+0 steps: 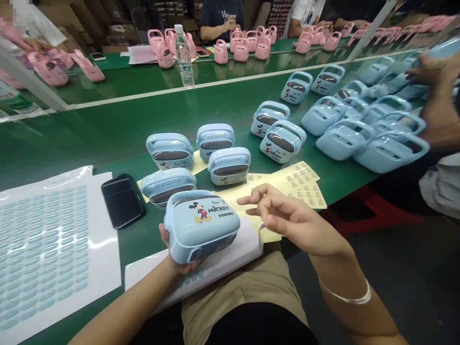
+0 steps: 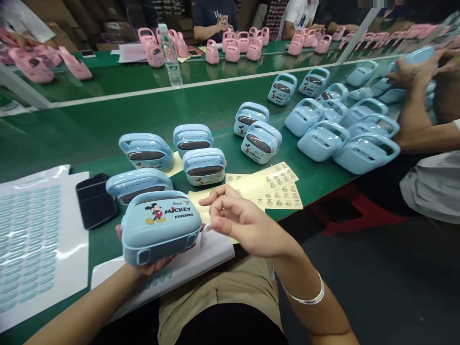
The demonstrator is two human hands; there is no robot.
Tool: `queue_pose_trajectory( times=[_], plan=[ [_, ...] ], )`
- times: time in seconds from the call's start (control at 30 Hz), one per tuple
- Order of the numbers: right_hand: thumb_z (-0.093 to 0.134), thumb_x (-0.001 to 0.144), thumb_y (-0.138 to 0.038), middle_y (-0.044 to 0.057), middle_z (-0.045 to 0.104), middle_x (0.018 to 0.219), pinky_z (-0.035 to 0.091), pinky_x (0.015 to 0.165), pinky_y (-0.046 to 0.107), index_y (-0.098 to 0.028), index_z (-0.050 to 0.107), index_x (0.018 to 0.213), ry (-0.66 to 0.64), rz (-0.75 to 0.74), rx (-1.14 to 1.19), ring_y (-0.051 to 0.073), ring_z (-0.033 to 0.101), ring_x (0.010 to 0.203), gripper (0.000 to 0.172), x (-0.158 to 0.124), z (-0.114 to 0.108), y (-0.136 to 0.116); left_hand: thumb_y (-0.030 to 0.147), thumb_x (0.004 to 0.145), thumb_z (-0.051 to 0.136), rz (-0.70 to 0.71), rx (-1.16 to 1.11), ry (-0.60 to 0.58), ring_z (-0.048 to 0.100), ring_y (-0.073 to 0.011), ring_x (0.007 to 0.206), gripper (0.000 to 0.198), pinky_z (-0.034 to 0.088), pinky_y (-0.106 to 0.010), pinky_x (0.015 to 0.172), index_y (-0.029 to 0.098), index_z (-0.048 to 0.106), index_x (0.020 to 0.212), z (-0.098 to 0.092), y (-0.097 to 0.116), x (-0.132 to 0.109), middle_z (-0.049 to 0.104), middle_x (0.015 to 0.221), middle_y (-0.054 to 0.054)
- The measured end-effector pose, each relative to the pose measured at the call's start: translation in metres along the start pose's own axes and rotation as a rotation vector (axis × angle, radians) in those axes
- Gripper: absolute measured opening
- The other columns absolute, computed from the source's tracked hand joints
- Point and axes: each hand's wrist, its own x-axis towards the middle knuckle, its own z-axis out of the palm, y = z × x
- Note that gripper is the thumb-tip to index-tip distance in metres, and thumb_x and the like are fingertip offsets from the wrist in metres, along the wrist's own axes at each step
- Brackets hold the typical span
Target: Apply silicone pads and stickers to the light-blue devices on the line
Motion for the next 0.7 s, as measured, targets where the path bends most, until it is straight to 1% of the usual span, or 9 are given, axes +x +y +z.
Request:
queue_pose_trajectory(
  times=[0.07,0.13,0.23,0.33,0.4,0.5,0.57,0.7],
  plan=[
    [0.053,0.088,-0.032,0.004,0.044,0.106,0.041,0.101,0.039,-0.022,0.053,0.075,0.037,-0.033,-0.066,0.020,0.046,0.120,0.016,-0.001,0.021,-0.006,0.076,0.069,0.045,0.084,0.000,-0.036,0.044,-0.0321,0.126,0.075,0.040,-0.048,0.099,0.029,0.053,0.127,0.012,-0.002,0.004,0.058,0.128,-0.003],
    [0.054,0.087,-0.030,0.004,0.044,0.106,0.039,0.103,0.039,-0.023,0.054,0.077,0.110,-0.039,-0.131,0.020,0.045,0.119,0.012,-0.003,0.038,-0.007,0.077,0.070,0.043,0.144,0.006,-0.049,0.043,-0.0303,0.127,0.077,0.040,-0.046,0.099,0.027,0.051,0.129,0.024,-0.003,0.008,0.059,0.126,-0.006],
    [0.054,0.087,-0.030,0.005,0.043,0.108,0.042,0.100,0.038,-0.024,0.054,0.080,0.195,-0.032,-0.187,0.020,0.045,0.118,0.009,-0.004,0.054,-0.003,0.080,0.066,0.044,0.146,0.033,0.019,0.042,-0.0318,0.127,0.088,0.042,-0.045,0.098,0.024,0.044,0.134,0.034,-0.003,0.010,0.055,0.130,-0.009],
    [0.053,0.087,-0.030,0.005,0.043,0.109,0.044,0.099,0.037,-0.024,0.054,0.080,0.227,-0.038,-0.225,0.022,0.044,0.120,0.009,-0.003,0.062,0.001,0.082,0.062,0.045,0.147,0.059,0.111,0.039,-0.0343,0.128,0.096,0.044,-0.044,0.094,0.023,0.038,0.137,0.038,-0.001,0.010,0.048,0.136,-0.011],
    [0.054,0.086,-0.029,0.006,0.043,0.108,0.045,0.097,0.037,-0.024,0.055,0.079,0.239,-0.045,-0.248,0.022,0.044,0.120,0.009,0.000,0.064,0.002,0.083,0.060,0.045,0.143,0.076,0.129,0.037,-0.0349,0.129,0.099,0.044,-0.043,0.093,0.025,0.035,0.139,0.038,0.000,0.009,0.046,0.138,-0.011],
    [0.053,0.086,-0.027,0.006,0.043,0.107,0.047,0.094,0.036,-0.023,0.054,0.079,0.255,-0.055,-0.284,0.022,0.045,0.119,0.008,0.004,0.067,0.002,0.084,0.059,0.044,0.132,0.077,0.093,0.033,-0.0354,0.131,0.100,0.041,-0.046,0.097,0.027,0.032,0.140,0.039,0.002,0.009,0.041,0.142,-0.009],
    [0.053,0.086,-0.026,0.005,0.042,0.106,0.048,0.093,0.035,-0.023,0.054,0.078,0.274,-0.063,-0.313,0.021,0.047,0.116,0.008,0.006,0.068,0.003,0.084,0.061,0.043,0.138,0.065,0.064,0.032,-0.0349,0.133,0.097,0.037,-0.048,0.101,0.028,0.033,0.140,0.040,0.002,0.009,0.039,0.143,-0.008],
    [0.051,0.086,-0.024,0.006,0.041,0.104,0.048,0.092,0.036,-0.022,0.052,0.078,0.339,-0.100,-0.402,0.021,0.049,0.112,0.009,0.009,0.074,0.006,0.083,0.063,0.042,0.172,0.057,0.051,0.029,-0.0334,0.135,0.093,0.032,-0.049,0.106,0.028,0.037,0.138,0.044,0.001,0.010,0.045,0.140,-0.007]
  ],
)
